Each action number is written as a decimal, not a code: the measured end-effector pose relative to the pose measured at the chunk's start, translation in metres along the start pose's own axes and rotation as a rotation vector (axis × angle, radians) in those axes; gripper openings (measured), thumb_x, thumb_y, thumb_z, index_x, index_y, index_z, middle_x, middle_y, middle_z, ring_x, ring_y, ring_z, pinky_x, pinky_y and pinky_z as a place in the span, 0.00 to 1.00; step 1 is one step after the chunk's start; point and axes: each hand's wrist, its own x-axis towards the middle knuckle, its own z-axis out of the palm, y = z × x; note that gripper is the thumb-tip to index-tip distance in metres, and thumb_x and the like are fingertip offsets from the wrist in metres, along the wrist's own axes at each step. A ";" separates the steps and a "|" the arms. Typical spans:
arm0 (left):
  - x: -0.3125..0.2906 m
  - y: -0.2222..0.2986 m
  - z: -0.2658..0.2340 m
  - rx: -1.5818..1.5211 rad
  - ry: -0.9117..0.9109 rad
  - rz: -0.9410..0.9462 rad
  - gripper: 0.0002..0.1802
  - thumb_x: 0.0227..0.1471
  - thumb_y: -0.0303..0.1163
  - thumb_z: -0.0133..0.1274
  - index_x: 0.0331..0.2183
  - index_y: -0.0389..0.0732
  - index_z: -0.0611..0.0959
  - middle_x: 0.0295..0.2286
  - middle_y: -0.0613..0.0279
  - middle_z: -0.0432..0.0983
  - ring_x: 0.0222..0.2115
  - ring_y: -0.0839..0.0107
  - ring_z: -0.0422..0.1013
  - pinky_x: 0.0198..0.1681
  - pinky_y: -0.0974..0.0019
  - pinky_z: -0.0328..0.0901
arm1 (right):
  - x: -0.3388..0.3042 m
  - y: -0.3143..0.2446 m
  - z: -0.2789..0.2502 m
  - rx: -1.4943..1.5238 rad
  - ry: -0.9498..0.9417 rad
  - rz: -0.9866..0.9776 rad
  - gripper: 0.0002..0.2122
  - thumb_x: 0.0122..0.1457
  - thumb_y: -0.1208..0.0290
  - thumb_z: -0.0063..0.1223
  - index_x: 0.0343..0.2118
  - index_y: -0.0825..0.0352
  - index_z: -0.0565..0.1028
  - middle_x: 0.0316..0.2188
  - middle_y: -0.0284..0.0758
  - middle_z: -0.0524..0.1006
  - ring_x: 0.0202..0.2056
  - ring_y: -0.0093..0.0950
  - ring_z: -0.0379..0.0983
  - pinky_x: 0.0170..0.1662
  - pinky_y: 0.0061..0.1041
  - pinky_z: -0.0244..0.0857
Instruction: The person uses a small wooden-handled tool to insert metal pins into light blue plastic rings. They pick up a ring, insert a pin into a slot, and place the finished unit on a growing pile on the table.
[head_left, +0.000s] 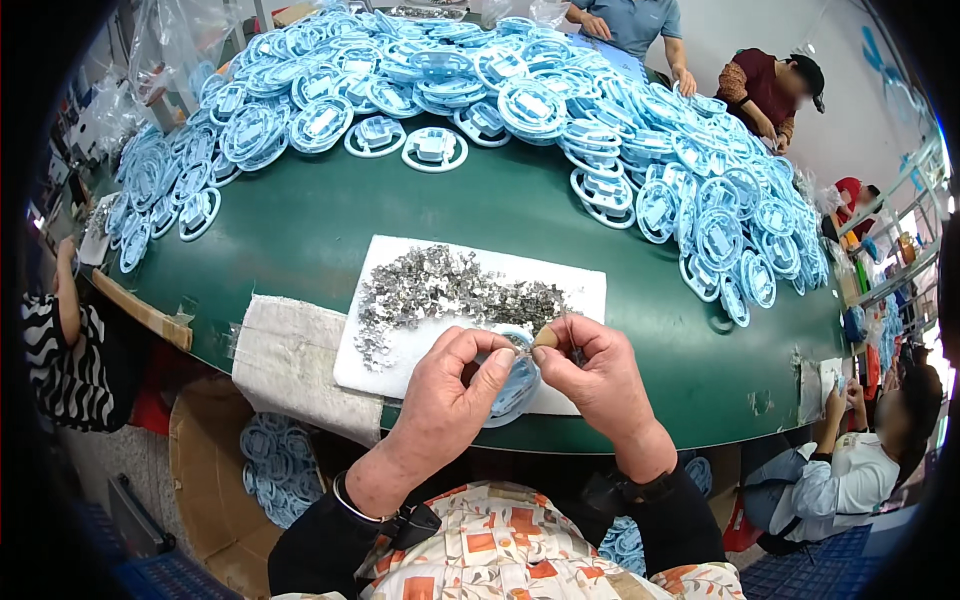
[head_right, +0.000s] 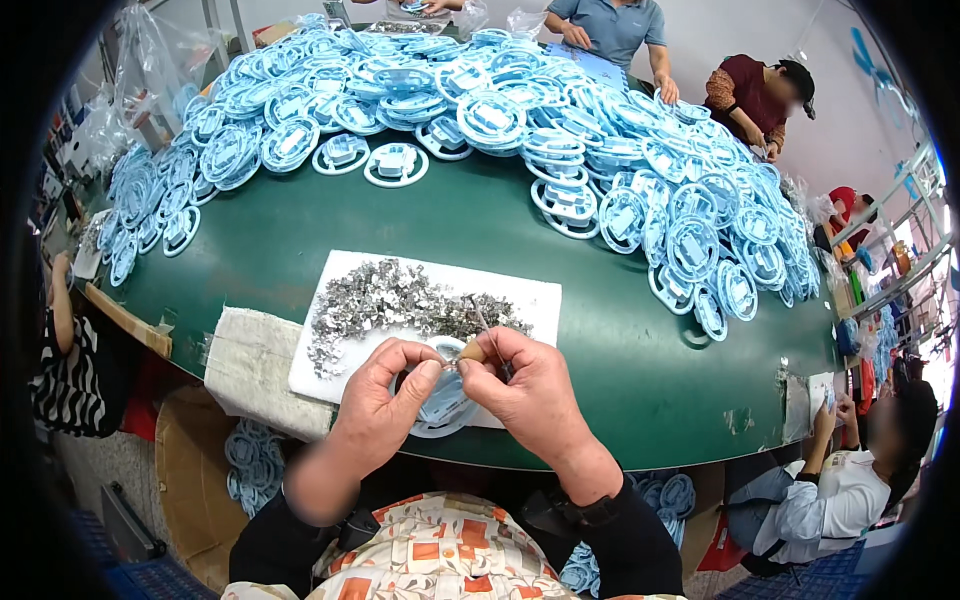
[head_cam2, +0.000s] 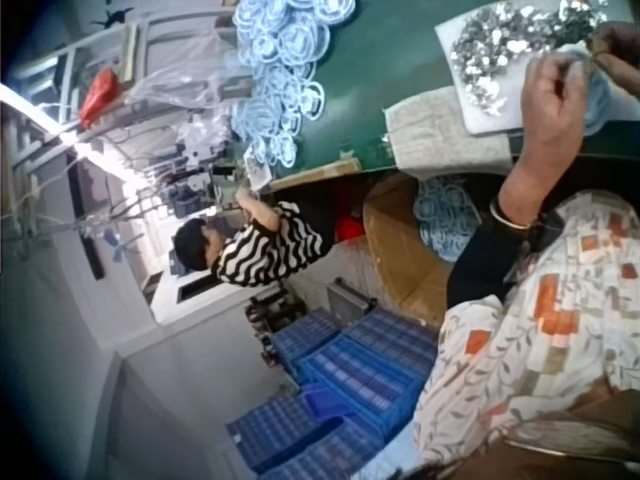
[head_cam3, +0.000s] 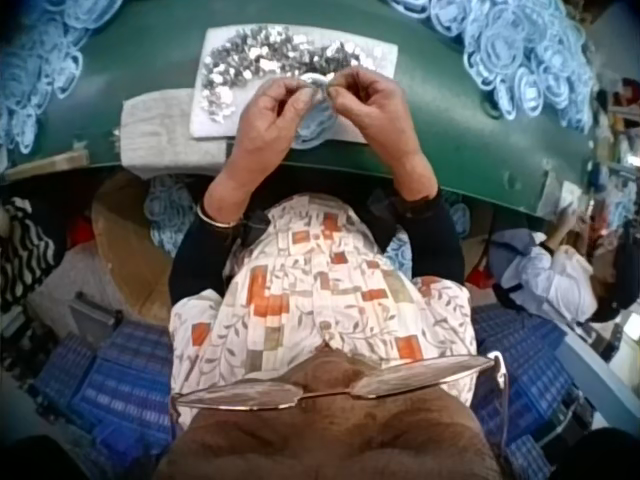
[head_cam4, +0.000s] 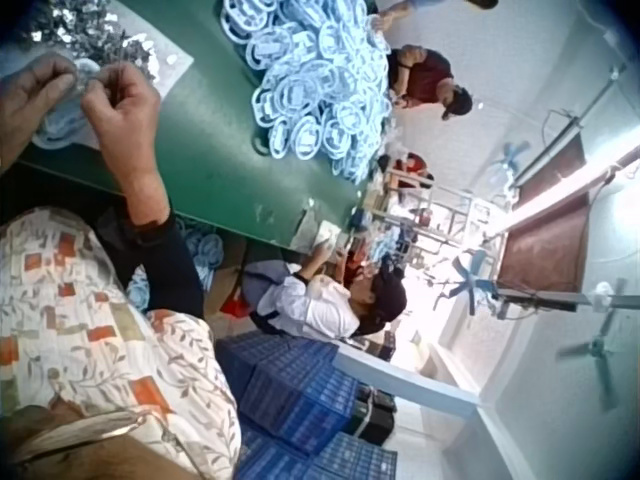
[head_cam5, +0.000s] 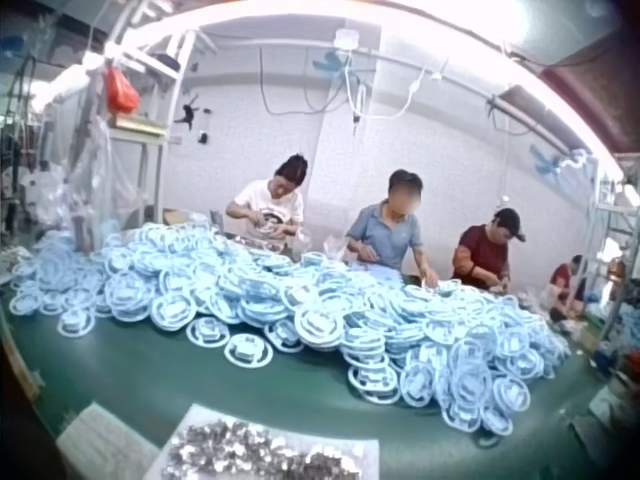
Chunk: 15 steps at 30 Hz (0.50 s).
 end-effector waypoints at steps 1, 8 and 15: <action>0.000 0.000 0.000 0.003 0.008 0.016 0.09 0.64 0.30 0.53 0.41 0.35 0.80 0.37 0.64 0.75 0.39 0.78 0.70 0.45 0.72 0.66 | -0.003 0.001 -0.003 -0.046 0.032 -0.019 0.04 0.56 0.77 0.60 0.32 0.71 0.78 0.25 0.24 0.76 0.25 0.11 0.64 0.28 0.15 0.61; -0.011 -0.005 0.001 -0.271 -0.007 -0.212 0.12 0.60 0.24 0.55 0.46 0.34 0.78 0.38 0.63 0.77 0.35 0.82 0.73 0.39 0.74 0.70 | -0.019 0.021 0.001 -0.427 0.164 -0.320 0.04 0.51 0.80 0.62 0.29 0.70 0.77 0.22 0.33 0.75 0.19 0.17 0.69 0.24 0.19 0.63; -0.013 -0.016 0.001 -0.281 -0.012 -0.247 0.12 0.61 0.25 0.56 0.46 0.33 0.77 0.37 0.62 0.77 0.33 0.83 0.74 0.35 0.75 0.72 | -0.014 0.024 0.008 -0.563 0.131 -0.450 0.06 0.47 0.83 0.62 0.27 0.68 0.75 0.22 0.33 0.75 0.18 0.20 0.70 0.23 0.20 0.64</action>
